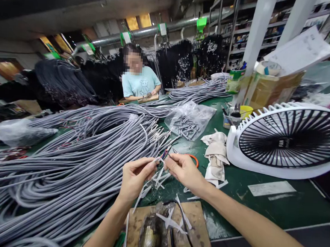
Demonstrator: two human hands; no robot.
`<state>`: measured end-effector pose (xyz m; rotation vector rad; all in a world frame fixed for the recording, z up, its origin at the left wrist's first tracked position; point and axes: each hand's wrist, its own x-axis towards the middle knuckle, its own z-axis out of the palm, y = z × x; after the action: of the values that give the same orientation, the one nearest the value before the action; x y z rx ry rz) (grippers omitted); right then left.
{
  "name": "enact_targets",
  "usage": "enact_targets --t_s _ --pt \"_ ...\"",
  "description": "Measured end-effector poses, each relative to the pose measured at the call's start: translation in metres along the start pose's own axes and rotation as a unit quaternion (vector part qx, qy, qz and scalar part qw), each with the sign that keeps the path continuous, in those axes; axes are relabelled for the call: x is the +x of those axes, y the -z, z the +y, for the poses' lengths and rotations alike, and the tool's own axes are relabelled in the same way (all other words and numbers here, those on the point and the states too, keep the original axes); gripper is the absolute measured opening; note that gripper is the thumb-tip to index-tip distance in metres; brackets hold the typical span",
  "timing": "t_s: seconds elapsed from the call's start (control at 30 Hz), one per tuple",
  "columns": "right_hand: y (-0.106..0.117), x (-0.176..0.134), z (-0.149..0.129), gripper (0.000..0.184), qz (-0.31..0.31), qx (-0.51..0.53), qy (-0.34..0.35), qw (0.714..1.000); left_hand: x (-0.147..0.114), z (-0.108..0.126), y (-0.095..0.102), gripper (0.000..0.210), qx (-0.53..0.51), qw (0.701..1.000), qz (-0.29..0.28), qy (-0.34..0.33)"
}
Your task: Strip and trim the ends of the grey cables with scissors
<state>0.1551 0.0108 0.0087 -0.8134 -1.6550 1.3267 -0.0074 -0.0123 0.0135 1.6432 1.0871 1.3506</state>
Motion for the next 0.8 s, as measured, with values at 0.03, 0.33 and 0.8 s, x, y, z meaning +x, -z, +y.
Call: enact_targets --t_s 0.03,0.33,0.8 --pt "-0.004 -0.003 -0.001 0.036 0.028 -0.05 0.034 0.998 0.0 -0.002 -0.002 0.021 0.015 0.999 0.03 -0.002" --pt "0.001 -0.009 0.006 0.018 0.074 -0.385 0.274 0.878 0.0 -0.01 -0.006 0.02 0.274 0.947 -0.065 -0.156" --pt "-0.013 -0.005 0.009 0.041 -0.101 -0.079 0.062 0.99 0.01 -0.012 0.008 0.023 0.186 0.979 0.034 -0.076"
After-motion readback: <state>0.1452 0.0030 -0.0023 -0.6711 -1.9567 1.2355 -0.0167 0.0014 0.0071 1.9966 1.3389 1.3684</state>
